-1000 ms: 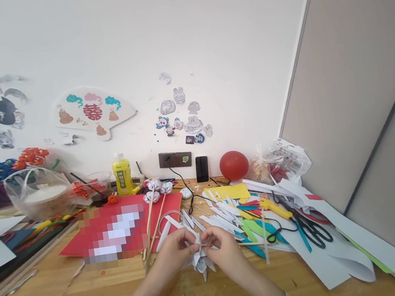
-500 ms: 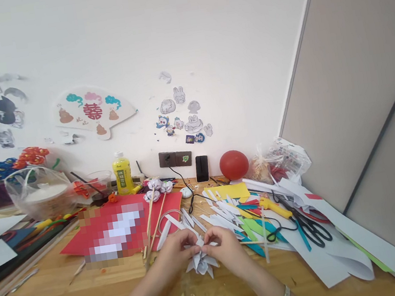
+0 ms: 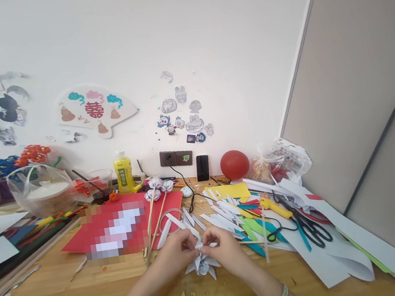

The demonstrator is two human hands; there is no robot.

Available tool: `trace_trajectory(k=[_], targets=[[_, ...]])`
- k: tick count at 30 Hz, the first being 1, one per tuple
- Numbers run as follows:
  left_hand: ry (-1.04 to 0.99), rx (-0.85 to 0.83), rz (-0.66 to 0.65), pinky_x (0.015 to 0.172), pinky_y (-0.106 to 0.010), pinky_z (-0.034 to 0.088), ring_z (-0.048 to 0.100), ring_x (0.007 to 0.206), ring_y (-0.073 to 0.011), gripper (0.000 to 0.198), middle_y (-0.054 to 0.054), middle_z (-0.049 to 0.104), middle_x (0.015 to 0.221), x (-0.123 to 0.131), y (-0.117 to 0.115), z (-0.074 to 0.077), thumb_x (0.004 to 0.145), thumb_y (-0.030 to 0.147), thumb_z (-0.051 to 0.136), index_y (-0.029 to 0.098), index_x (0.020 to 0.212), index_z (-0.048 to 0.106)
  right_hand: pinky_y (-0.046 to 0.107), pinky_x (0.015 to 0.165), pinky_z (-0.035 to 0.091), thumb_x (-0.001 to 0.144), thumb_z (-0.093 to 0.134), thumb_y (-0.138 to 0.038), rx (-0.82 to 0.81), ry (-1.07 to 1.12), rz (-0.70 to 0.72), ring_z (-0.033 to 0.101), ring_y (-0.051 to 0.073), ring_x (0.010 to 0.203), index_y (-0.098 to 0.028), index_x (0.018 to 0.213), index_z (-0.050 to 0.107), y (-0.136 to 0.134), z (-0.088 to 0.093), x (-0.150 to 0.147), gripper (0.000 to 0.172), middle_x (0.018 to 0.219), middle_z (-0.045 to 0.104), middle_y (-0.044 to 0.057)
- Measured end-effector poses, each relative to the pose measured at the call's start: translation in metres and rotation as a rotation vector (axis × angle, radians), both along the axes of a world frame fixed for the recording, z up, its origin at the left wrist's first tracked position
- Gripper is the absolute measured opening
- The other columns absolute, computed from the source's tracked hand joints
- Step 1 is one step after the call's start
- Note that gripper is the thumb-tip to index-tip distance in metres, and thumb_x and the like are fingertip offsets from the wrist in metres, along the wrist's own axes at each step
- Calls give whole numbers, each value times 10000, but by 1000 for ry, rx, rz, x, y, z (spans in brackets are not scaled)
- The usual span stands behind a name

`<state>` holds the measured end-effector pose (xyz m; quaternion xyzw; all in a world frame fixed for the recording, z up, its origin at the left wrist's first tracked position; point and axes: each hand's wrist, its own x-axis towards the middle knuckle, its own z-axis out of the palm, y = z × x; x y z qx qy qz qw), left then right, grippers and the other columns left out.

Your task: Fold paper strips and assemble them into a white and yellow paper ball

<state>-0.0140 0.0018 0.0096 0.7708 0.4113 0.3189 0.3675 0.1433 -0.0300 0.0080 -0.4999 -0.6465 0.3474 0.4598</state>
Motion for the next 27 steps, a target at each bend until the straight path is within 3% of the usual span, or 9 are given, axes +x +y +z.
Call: trace_trajectory(k=[11, 17, 20, 23, 27], targets=[[11, 38, 15, 508, -209, 352, 505, 556, -127, 65, 38, 556, 554, 5, -6, 2, 598, 155, 529, 176, 545, 497, 237, 658, 411, 609, 592, -44, 17, -49, 20, 541, 144, 711, -173, 727, 589, 2, -7, 2, 174, 716, 582, -19], [-7, -13, -4, 491, -204, 360, 494, 547, -119, 48, 49, 518, 554, 2, -5, 3, 581, 139, 523, 180, 593, 503, 252, 676, 374, 668, 560, -29, 295, -285, -11, 504, 154, 735, -201, 672, 578, -7, 1, -5, 172, 686, 554, -20], [-20, -73, -49, 529, -209, 407, 546, 621, -135, 122, 28, 568, 647, -3, -5, 9, 574, 128, 516, 177, 685, 531, 270, 707, 366, 686, 543, -21, 386, -353, 22, 490, 158, 740, -209, 667, 577, -8, 1, -6, 192, 668, 550, -20], [-72, -231, -120, 535, -224, 441, 576, 610, -131, 165, 9, 598, 747, -6, -4, 14, 666, 213, 485, 175, 816, 543, 268, 705, 384, 699, 545, -43, 341, -279, -10, 515, 158, 759, -211, 796, 603, -6, -3, -4, 202, 733, 572, -5], [-151, -383, -169, 464, -210, 405, 507, 492, -97, 276, 42, 520, 606, -3, -1, 7, 728, 430, 491, 157, 718, 530, 269, 712, 393, 666, 598, -75, 281, -218, -40, 530, 162, 765, -199, 736, 616, -3, -8, -4, 144, 719, 582, -5]])
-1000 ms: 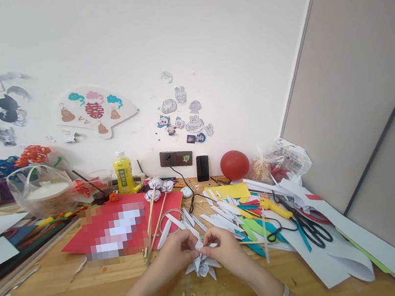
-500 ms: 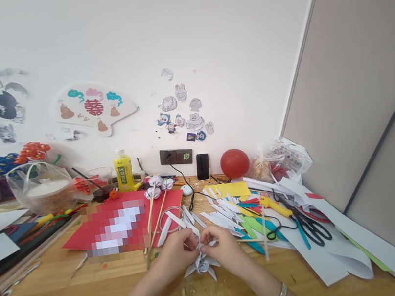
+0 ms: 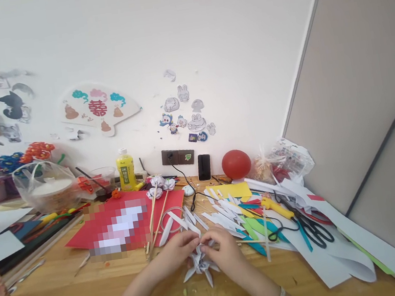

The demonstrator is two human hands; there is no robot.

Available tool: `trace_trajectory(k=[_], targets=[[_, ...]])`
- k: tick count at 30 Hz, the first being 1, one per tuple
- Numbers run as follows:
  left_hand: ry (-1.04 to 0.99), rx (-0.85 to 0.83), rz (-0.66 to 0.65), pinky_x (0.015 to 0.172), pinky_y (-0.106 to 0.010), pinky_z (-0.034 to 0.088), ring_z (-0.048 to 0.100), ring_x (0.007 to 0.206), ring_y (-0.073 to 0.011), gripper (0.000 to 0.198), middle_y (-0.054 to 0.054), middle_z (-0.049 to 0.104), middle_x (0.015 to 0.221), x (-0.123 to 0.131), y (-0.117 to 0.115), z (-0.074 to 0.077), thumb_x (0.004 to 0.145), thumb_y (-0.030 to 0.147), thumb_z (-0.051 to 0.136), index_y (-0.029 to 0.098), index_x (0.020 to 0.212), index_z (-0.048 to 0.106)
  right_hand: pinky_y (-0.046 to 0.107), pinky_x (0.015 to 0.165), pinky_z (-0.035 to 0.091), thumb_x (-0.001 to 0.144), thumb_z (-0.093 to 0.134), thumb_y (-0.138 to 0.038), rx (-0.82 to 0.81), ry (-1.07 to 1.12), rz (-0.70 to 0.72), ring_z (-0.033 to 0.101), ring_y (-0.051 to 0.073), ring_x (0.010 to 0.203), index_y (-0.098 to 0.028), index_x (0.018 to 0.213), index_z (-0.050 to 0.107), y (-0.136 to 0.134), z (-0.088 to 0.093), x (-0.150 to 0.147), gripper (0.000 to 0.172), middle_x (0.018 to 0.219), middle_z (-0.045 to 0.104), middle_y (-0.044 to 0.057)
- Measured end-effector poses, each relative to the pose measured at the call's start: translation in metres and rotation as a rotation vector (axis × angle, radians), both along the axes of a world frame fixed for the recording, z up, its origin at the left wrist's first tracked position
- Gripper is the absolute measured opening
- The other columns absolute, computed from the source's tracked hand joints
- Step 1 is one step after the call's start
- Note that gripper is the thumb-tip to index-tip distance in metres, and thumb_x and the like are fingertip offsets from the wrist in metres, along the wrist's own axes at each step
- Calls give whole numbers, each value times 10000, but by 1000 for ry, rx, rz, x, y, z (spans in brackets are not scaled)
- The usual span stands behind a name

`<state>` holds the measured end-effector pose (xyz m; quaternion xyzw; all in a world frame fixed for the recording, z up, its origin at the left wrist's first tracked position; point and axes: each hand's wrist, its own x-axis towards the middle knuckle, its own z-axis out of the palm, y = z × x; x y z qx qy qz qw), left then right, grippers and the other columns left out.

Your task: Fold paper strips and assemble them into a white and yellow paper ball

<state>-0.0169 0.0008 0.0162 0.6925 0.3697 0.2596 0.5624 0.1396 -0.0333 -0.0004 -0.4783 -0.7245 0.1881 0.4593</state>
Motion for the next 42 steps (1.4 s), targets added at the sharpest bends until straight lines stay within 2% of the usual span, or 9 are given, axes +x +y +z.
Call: trace_trajectory(k=[3, 6, 11, 17, 23, 29, 36, 39, 42], targets=[[-19, 21, 62, 397, -181, 335, 414, 431, -64, 321, 74, 442, 564, 4, 2, -10, 715, 483, 504, 163, 703, 480, 266, 693, 391, 634, 647, -98, -56, -3, -18, 529, 159, 751, -195, 695, 600, -1, 0, -1, 124, 741, 577, -7], [-32, 42, 94, 399, -184, 341, 418, 444, -70, 348, 70, 445, 581, 8, 2, -13, 712, 520, 492, 177, 690, 440, 252, 646, 386, 648, 641, -103, -20, -14, -23, 515, 150, 719, -191, 653, 578, -3, 1, -2, 108, 715, 546, -10], [-41, 87, 141, 391, -178, 303, 356, 418, -65, 348, 92, 389, 538, 11, 1, -10, 722, 540, 453, 203, 665, 387, 282, 668, 379, 725, 547, -87, 213, -68, 51, 469, 165, 709, -206, 600, 535, -4, 2, -2, 173, 606, 507, -14], [-23, 197, 194, 433, -190, 285, 350, 465, -83, 234, 88, 378, 553, 11, -1, -10, 760, 413, 454, 206, 667, 398, 262, 662, 393, 700, 551, -63, 78, -4, 23, 513, 156, 724, -197, 682, 562, -3, 3, -1, 136, 705, 559, -1], [9, 274, 210, 459, -200, 289, 355, 480, -93, 179, 83, 385, 557, 10, -1, -6, 789, 345, 417, 209, 675, 396, 307, 684, 381, 786, 437, -90, 315, -166, 91, 469, 177, 727, -212, 676, 545, -7, 2, -2, 197, 673, 537, 15], [21, 316, 221, 488, -209, 302, 386, 539, -110, 173, 67, 415, 582, 9, 0, -7, 777, 331, 437, 201, 666, 411, 260, 659, 397, 678, 503, -16, 148, -50, 19, 505, 160, 735, -201, 732, 567, -7, 5, -3, 203, 720, 555, 3], [34, 274, 186, 448, -198, 305, 373, 476, -94, 182, 81, 411, 552, 9, -3, 1, 779, 352, 406, 203, 675, 402, 311, 727, 398, 772, 439, -51, 359, -135, 150, 472, 165, 728, -209, 753, 580, -10, 6, -4, 213, 684, 557, 12], [39, 267, 185, 427, -194, 296, 361, 456, -91, 176, 87, 394, 546, 9, -4, 3, 776, 353, 400, 207, 678, 394, 283, 706, 415, 668, 480, 6, 240, -22, 82, 506, 161, 755, -199, 834, 576, -9, 5, -2, 281, 752, 570, 12], [45, 300, 209, 456, -200, 298, 379, 493, -101, 161, 79, 405, 555, 10, -2, -1, 767, 325, 419, 205, 660, 402, 256, 689, 421, 607, 468, 40, 128, 33, 43, 530, 149, 747, -193, 801, 580, -7, 4, -3, 323, 757, 574, 1]])
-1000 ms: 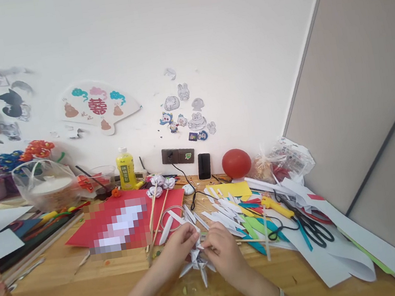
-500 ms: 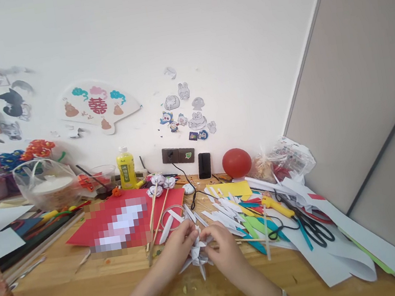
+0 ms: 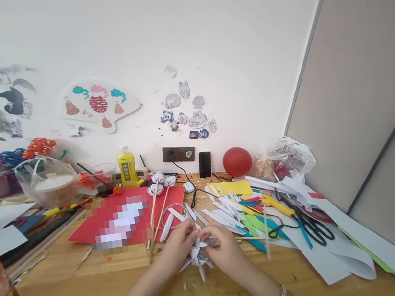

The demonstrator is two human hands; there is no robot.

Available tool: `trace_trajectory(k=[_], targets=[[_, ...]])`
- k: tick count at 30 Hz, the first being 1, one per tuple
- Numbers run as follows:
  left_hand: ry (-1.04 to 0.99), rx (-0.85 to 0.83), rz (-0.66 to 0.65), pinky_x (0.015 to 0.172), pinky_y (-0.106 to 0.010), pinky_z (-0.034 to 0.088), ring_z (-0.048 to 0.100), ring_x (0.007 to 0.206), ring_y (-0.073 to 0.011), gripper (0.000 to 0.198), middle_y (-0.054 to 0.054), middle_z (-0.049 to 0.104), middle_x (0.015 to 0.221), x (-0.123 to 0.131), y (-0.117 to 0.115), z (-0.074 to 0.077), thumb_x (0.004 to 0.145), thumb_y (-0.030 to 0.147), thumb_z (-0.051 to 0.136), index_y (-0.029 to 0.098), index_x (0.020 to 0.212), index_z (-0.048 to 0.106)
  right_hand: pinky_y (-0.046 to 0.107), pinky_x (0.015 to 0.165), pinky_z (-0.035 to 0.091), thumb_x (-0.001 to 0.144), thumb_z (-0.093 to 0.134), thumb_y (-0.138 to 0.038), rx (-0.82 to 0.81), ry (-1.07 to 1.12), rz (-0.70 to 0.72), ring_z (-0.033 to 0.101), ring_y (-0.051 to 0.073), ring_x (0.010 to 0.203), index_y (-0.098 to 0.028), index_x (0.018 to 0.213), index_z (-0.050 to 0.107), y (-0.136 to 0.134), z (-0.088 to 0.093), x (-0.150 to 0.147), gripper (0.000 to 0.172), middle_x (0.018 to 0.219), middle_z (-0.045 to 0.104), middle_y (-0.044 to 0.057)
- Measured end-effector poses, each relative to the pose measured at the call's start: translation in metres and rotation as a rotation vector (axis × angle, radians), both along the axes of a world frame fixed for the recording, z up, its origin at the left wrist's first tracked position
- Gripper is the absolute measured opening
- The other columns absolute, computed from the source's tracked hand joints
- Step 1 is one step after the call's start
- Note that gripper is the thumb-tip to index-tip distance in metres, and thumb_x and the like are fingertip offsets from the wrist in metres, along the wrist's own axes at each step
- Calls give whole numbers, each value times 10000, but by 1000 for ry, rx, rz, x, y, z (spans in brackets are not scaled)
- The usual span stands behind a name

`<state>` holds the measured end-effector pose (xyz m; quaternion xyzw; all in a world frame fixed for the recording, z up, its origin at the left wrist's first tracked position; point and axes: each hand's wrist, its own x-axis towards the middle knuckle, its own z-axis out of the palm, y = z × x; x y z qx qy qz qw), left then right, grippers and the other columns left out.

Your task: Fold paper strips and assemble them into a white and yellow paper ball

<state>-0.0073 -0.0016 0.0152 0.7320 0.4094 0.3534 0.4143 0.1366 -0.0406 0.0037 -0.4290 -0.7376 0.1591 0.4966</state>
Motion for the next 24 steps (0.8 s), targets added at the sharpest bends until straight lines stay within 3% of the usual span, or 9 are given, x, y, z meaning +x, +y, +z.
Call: trace_trajectory(k=[7, 11, 14, 18, 20, 24], targets=[[23, 38, 39, 533, -221, 335, 436, 577, -131, 142, 58, 450, 588, -1, 4, -6, 765, 305, 417, 204, 665, 417, 271, 652, 390, 652, 464, 11, 66, -135, -23, 489, 168, 727, -201, 727, 599, -4, 2, -6, 262, 672, 554, 2], [51, 34, 37, 515, -216, 326, 441, 562, -131, 133, 58, 464, 585, -1, 4, -7, 759, 307, 417, 205, 675, 431, 258, 670, 417, 583, 464, 23, -89, 6, -41, 534, 154, 735, -191, 807, 596, 1, -3, -4, 337, 751, 574, 3], [66, 43, 52, 533, -227, 337, 459, 586, -142, 136, 49, 472, 597, 1, 4, -10, 755, 304, 418, 204, 664, 427, 241, 635, 416, 565, 456, 16, -165, 29, -96, 537, 142, 690, -183, 723, 582, 2, -6, -5, 284, 721, 564, -7], [74, 57, 94, 573, -246, 360, 478, 622, -157, 127, 37, 478, 617, 4, 3, -12, 753, 295, 401, 206, 664, 416, 252, 628, 388, 587, 454, 16, -40, -120, -141, 507, 160, 697, -191, 645, 568, -1, -3, -9, 244, 643, 548, -9], [77, 60, 106, 578, -248, 367, 485, 624, -159, 123, 36, 481, 616, 4, 3, -11, 749, 294, 400, 208, 662, 415, 261, 639, 386, 593, 467, 12, -7, -168, -142, 505, 171, 715, -197, 675, 584, -2, -1, -8, 252, 642, 556, -5], [89, 60, 129, 554, -245, 366, 488, 603, -163, 123, 36, 484, 601, 4, 2, -9, 739, 304, 407, 211, 660, 424, 249, 639, 416, 584, 485, -1, -132, -89, -183, 544, 163, 718, -200, 815, 612, -2, 0, -7, 330, 714, 580, 1]])
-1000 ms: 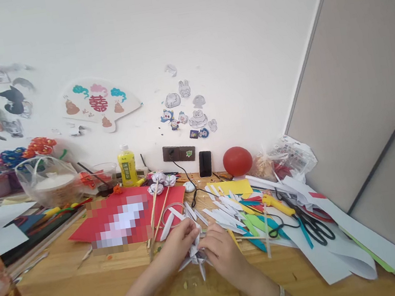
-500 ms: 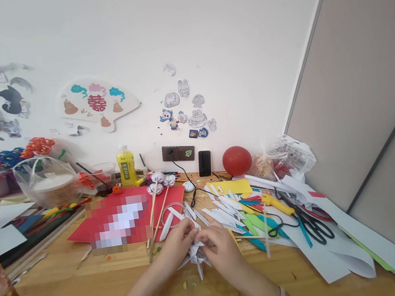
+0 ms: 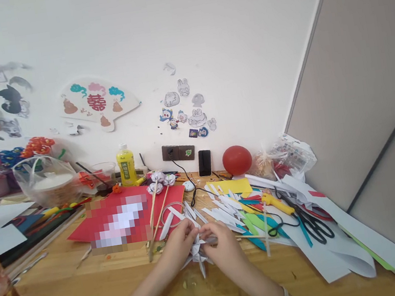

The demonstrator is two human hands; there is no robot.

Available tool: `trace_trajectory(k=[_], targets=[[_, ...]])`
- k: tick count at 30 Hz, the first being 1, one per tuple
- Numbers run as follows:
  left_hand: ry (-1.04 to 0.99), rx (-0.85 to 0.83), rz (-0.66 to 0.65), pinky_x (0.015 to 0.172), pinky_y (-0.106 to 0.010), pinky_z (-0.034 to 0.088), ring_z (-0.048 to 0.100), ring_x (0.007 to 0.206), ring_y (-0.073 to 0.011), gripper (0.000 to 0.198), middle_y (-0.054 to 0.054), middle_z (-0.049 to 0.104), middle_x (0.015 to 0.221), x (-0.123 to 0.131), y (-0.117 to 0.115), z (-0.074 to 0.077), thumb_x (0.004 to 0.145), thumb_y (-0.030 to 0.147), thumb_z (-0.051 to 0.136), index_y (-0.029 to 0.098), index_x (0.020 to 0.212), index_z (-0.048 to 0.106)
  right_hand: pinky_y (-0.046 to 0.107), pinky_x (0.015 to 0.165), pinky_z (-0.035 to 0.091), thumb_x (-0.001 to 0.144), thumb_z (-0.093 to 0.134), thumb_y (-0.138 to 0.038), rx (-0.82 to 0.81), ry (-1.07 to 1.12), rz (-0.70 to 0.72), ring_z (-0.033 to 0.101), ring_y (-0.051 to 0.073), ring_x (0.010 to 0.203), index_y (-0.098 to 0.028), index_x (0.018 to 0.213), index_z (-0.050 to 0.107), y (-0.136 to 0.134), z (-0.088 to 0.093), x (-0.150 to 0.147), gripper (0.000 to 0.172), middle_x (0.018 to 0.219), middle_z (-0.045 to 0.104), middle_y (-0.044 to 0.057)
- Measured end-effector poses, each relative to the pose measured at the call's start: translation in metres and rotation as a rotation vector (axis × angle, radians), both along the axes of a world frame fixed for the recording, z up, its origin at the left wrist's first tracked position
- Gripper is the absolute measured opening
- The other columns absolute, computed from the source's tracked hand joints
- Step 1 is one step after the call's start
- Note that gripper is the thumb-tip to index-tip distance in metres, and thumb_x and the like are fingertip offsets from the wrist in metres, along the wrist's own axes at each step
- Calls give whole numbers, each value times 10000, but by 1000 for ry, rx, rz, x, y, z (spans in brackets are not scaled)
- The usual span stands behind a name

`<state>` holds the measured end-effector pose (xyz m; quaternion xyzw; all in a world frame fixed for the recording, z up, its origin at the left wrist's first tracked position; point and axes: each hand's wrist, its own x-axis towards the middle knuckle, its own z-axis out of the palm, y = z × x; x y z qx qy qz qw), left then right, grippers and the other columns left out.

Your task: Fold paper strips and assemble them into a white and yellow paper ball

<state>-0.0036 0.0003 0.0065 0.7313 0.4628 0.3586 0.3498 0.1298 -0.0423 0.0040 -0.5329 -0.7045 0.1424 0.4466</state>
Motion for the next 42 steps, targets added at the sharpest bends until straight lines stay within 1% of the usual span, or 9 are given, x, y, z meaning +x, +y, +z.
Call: trace_trajectory(k=[4, 9, 15, 22, 26, 31, 33, 37, 42], targets=[[-2, 8, 29, 574, -253, 379, 508, 628, -174, 130, 21, 512, 615, 0, 1, 0, 734, 307, 404, 212, 649, 424, 259, 647, 423, 624, 503, -9, 44, -78, 34, 544, 160, 696, -196, 835, 625, -4, 2, -2, 307, 720, 578, 13], [-14, 13, 35, 570, -248, 384, 509, 621, -170, 131, 27, 510, 601, 0, 2, -3, 727, 305, 413, 214, 632, 419, 269, 669, 412, 738, 473, -40, 210, -274, 212, 514, 172, 756, -200, 863, 630, -9, 10, 2, 257, 729, 590, 34], [-36, 18, 31, 576, -254, 379, 498, 613, -168, 140, 33, 494, 597, -1, 3, 0, 734, 313, 408, 216, 633, 399, 283, 696, 419, 694, 571, -52, 100, -107, 141, 522, 176, 782, -211, 891, 645, -5, 9, 4, 264, 771, 641, 22], [-73, 5, 42, 557, -256, 358, 455, 579, -156, 172, 47, 446, 570, -1, 2, 1, 728, 339, 430, 214, 615, 394, 317, 712, 427, 779, 482, -62, 192, -145, 335, 517, 178, 777, -222, 898, 659, -4, 13, 7, 267, 776, 649, 39], [-105, -52, 3, 502, -234, 344, 427, 539, -132, 194, 54, 432, 566, -2, 2, 1, 729, 363, 429, 207, 618, 400, 323, 796, 418, 733, 540, -67, 52, -116, 442, 532, 168, 847, -226, 1018, 614, -6, 25, 23, 335, 852, 622, 31], [-139, -157, -58, 390, -197, 303, 374, 431, -91, 221, 80, 394, 541, -3, 0, 5, 731, 402, 412, 203, 636, 398, 305, 859, 395, 678, 677, -215, -128, -45, 575, 527, 168, 946, -240, 1077, 585, -4, 29, 34, 411, 996, 572, 33], [-149, -187, -78, 376, -194, 307, 381, 422, -89, 215, 79, 409, 543, -2, -2, 6, 735, 401, 409, 203, 651, 402, 297, 840, 404, 635, 716, -252, -140, -15, 554, 536, 170, 927, -231, 1037, 609, -2, 26, 33, 417, 968, 579, 29], [-156, -220, -110, 379, -202, 323, 415, 423, -98, 210, 69, 460, 547, 0, -4, 4, 731, 399, 425, 203, 659, 411, 264, 750, 433, 629, 720, -227, -132, 47, 453, 560, 152, 820, -201, 867, 661, -1, 19, 25, 246, 832, 592, 8], [-152, -187, -100, 448, -218, 345, 444, 486, -115, 201, 60, 478, 548, 2, -3, 2, 723, 383, 446, 198, 649, 427, 251, 729, 427, 629, 718, -199, -115, 64, 417, 558, 143, 796, -207, 829, 666, -1, 17, 21, 207, 793, 581, -6]])
